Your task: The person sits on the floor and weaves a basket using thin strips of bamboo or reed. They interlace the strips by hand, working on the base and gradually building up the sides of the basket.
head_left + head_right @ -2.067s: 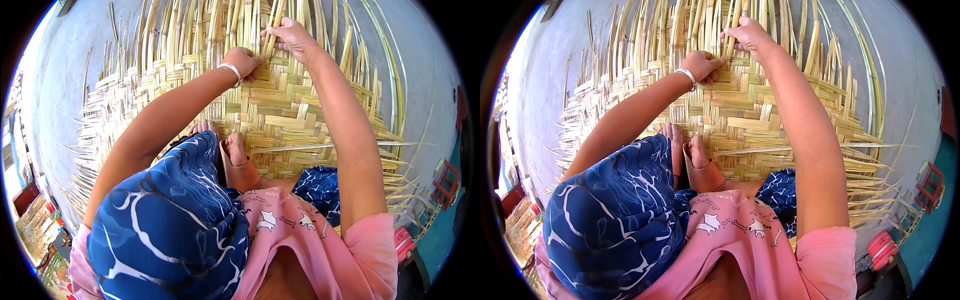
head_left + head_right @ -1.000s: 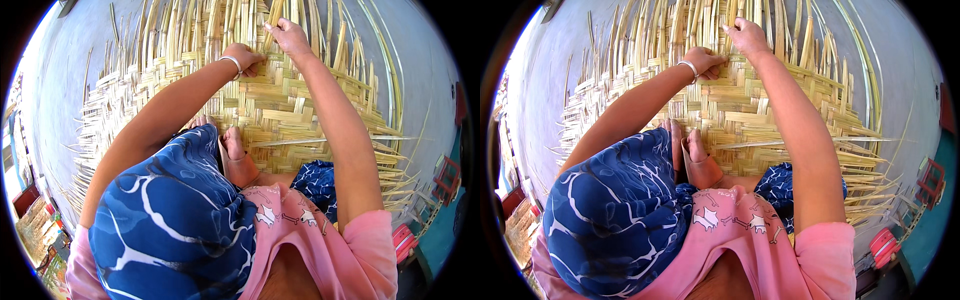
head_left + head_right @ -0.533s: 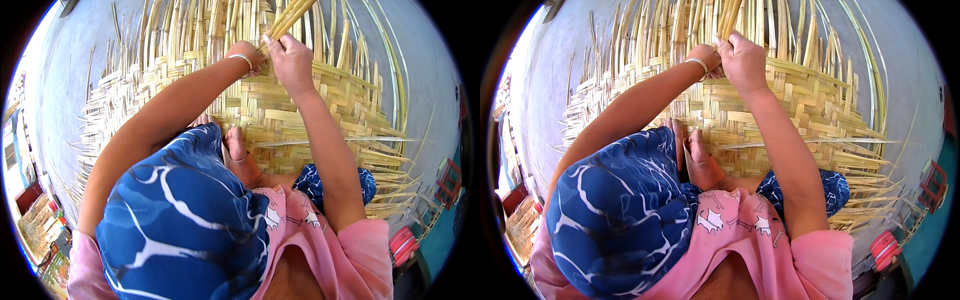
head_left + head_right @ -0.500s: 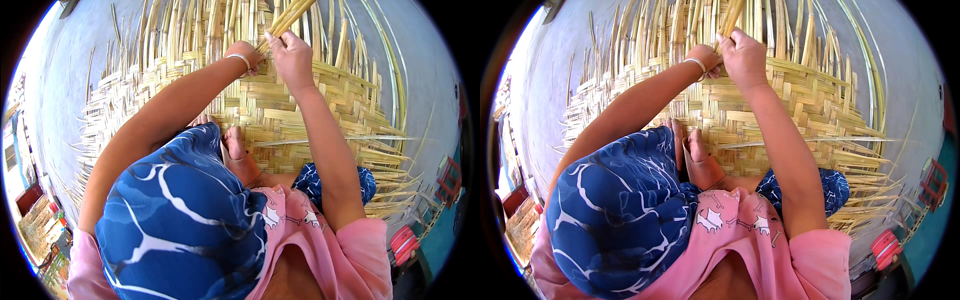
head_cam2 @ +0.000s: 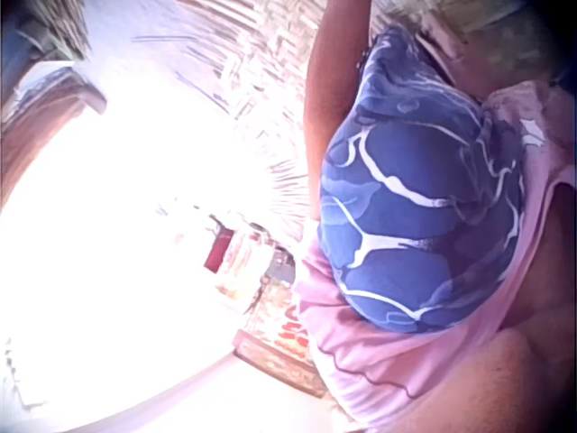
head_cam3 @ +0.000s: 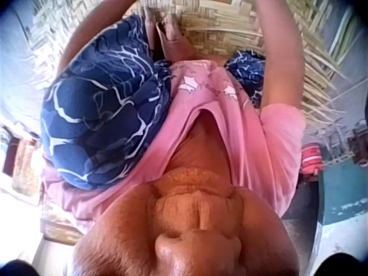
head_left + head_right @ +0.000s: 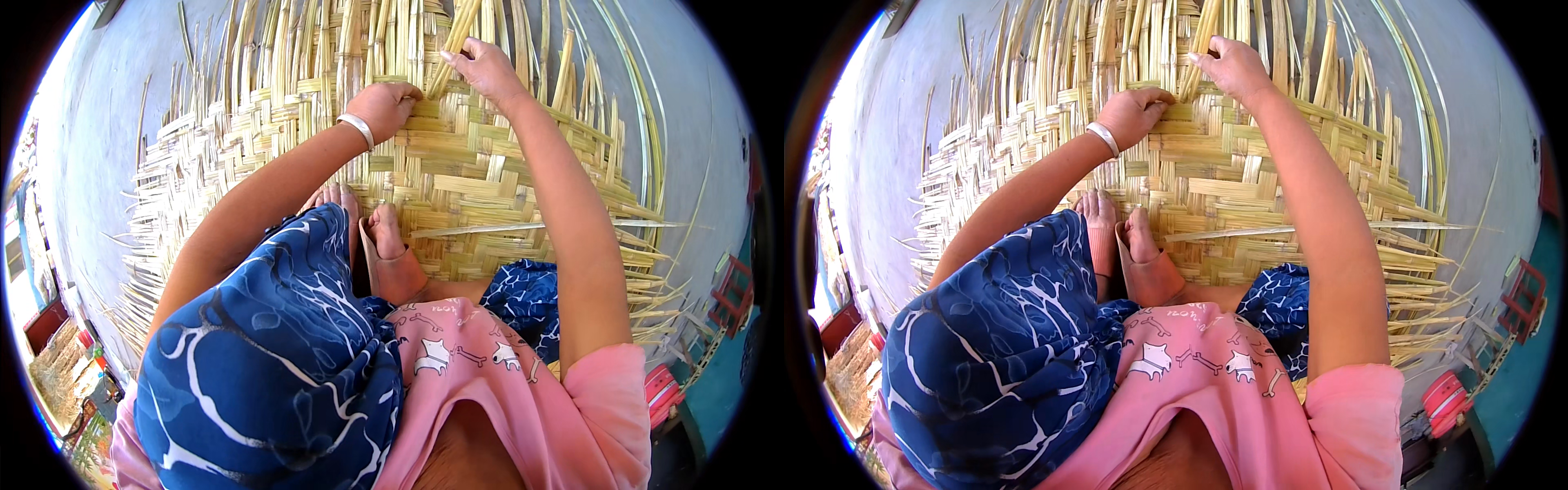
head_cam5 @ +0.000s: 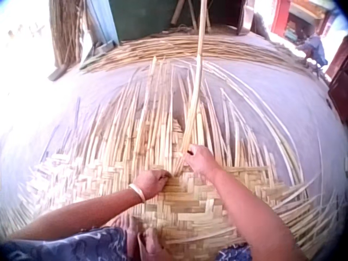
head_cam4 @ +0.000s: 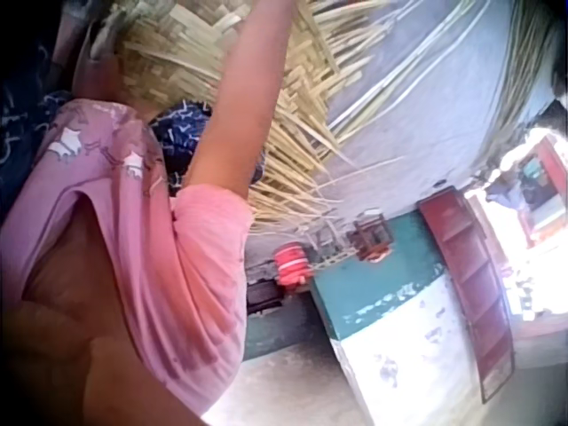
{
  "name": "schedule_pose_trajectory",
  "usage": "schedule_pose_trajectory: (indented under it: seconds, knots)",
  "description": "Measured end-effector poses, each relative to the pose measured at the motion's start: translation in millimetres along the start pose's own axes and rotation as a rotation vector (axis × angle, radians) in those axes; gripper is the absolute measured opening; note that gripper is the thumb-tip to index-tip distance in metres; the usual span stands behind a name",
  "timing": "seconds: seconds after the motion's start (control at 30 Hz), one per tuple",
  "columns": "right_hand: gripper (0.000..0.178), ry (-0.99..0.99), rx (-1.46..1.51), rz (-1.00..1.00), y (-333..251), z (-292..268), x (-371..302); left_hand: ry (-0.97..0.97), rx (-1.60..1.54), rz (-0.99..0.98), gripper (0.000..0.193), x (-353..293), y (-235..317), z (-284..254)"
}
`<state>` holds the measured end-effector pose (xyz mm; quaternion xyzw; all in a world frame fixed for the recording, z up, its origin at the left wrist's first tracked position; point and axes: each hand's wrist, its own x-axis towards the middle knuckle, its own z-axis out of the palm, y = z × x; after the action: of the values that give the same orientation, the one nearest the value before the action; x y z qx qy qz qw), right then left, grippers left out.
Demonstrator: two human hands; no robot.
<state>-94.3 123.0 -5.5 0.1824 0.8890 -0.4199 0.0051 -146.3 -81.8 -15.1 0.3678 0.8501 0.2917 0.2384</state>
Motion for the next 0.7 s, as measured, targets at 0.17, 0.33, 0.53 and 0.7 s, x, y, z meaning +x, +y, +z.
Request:
schedule_pose_trajectory:
  seconds: [0.17,0.33,0.53,0.7]
  knots:
    - [0.037,-0.153,0.151,0.079,-18.2,-2.5,0.9,-0.053,0.006,-0.039,0.023,2.2,9.6,0.3]
    - [0.036,-0.180,0.145,0.002,-23.7,-5.2,-0.3,-0.058,-0.040,-0.067,0.023,15.7,4.5,7.6]
    - [0.035,-0.194,0.204,0.021,-20.9,-7.1,-1.3,-0.080,-0.078,-0.129,0.023,17.2,11.6,2.8]
    - [0.038,-0.335,0.164,-0.022,-47.3,-11.9,-3.4,-0.080,-0.088,-0.162,0.023,17.5,6.8,3.6]
